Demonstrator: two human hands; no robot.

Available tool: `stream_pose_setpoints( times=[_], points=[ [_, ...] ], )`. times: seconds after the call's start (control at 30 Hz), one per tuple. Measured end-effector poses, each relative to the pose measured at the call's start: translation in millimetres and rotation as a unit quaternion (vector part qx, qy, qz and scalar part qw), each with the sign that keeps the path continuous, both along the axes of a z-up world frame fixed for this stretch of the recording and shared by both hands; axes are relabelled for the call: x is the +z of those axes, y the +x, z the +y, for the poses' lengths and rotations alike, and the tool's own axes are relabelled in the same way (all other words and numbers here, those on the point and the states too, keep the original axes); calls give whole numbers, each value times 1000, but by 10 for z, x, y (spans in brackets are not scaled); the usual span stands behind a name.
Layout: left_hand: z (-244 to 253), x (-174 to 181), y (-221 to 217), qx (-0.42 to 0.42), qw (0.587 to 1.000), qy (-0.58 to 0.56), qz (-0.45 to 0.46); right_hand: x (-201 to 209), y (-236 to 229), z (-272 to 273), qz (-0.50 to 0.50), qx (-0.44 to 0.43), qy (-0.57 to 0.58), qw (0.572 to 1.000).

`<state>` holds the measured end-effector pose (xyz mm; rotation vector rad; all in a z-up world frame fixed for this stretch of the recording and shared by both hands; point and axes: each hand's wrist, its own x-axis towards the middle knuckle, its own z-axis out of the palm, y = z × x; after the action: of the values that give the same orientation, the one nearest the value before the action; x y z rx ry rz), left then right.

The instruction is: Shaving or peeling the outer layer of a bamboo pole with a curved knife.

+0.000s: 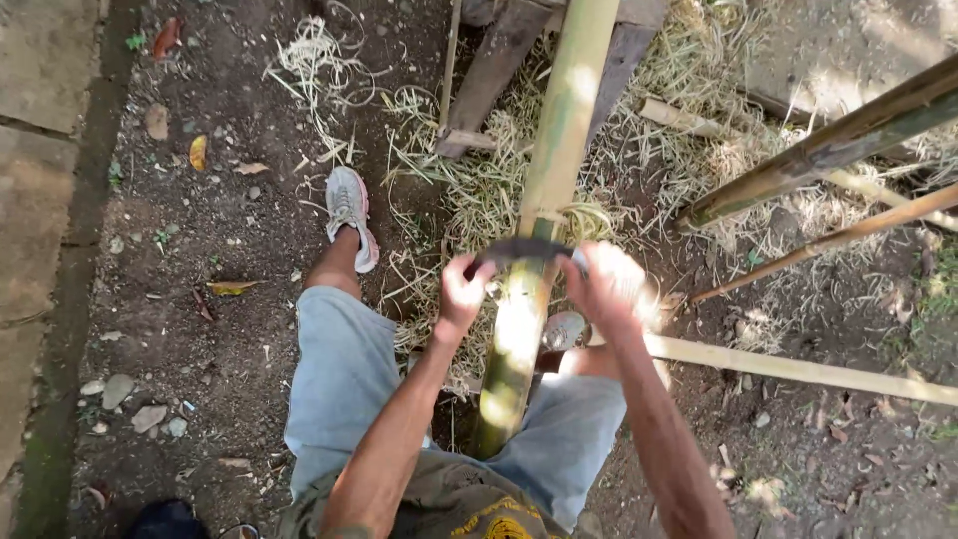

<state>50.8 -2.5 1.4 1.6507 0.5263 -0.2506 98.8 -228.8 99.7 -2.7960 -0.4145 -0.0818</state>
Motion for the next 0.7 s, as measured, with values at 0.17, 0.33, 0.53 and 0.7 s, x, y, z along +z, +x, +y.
stream_pose_setpoints(
  times=[0.17,0.33,0.53,0.7],
  points=[
    [-108,-68,989,-3,996,-59,-69,240,889,75,77,-72,-138,985],
    [-102,-291,1092,-13,985,3,-173,-47,812,-64,-81,-56,-45,994],
    [-127,-417,892,-8,985,20,-172,54,652,15,-128,-11,-59,990],
    [-55,-245,1244,-39,994,-59,-82,184,899,80,25,-112,-52,992]
  ],
)
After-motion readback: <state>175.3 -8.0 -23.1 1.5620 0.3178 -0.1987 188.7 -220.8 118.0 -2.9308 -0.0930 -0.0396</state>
